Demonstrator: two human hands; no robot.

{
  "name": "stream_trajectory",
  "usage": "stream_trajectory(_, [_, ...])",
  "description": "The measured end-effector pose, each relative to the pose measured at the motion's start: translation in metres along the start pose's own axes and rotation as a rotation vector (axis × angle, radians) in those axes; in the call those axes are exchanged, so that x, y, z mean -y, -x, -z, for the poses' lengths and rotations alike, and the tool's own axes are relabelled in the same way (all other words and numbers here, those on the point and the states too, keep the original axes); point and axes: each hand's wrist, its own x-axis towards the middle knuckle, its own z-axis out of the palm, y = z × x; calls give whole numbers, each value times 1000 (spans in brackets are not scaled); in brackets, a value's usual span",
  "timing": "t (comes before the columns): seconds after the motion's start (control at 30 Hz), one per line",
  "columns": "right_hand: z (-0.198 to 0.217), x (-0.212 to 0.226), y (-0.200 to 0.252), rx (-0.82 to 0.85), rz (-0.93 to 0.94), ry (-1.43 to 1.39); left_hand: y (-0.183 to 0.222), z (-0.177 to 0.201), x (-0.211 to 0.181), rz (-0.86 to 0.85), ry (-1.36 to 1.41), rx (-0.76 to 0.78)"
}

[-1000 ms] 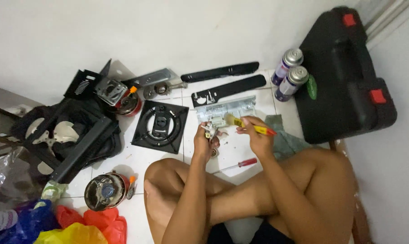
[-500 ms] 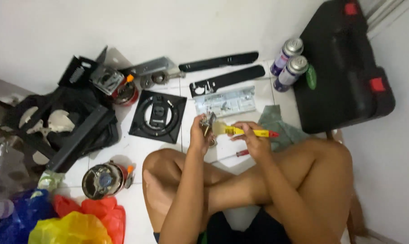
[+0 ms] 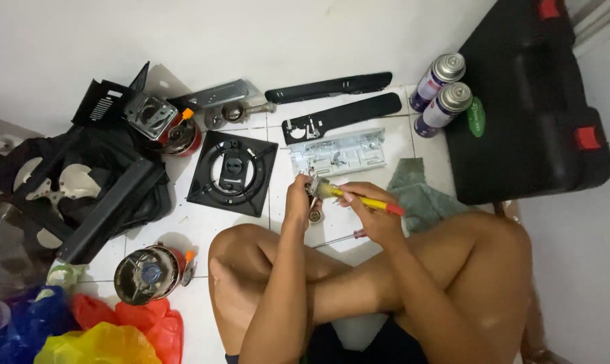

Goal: The person sits on the floor and cleans a disassembled portable gas stove. They use a brush to scrub the metal regulator/valve assembly, then use a screwdriver to work on the part and handle small components of the stove.

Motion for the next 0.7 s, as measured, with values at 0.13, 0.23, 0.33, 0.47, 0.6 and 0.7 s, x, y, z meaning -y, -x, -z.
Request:
stream_trajectory(0.13, [2, 7, 2, -55, 90, 87, 1, -1, 6, -17, -17, 51])
stream_trajectory(0.23, [4, 8, 3, 70, -7, -5, 8, -7, -1, -43, 66, 51])
stream_trajectory(0.33, [5, -1, 6, 0, -16, -23, 8, -1, 6, -72, 14, 88])
stream_trajectory(0.47, [5, 15, 10, 49, 3, -8, 11, 2, 12, -42, 80, 130])
stream_trajectory(0.6, [4, 18, 12, 50, 240, 7, 19, 2, 13, 22, 118, 164])
stream_trajectory(0.7, [-5, 28, 15, 162, 275, 0, 14, 6, 18, -3, 139, 113])
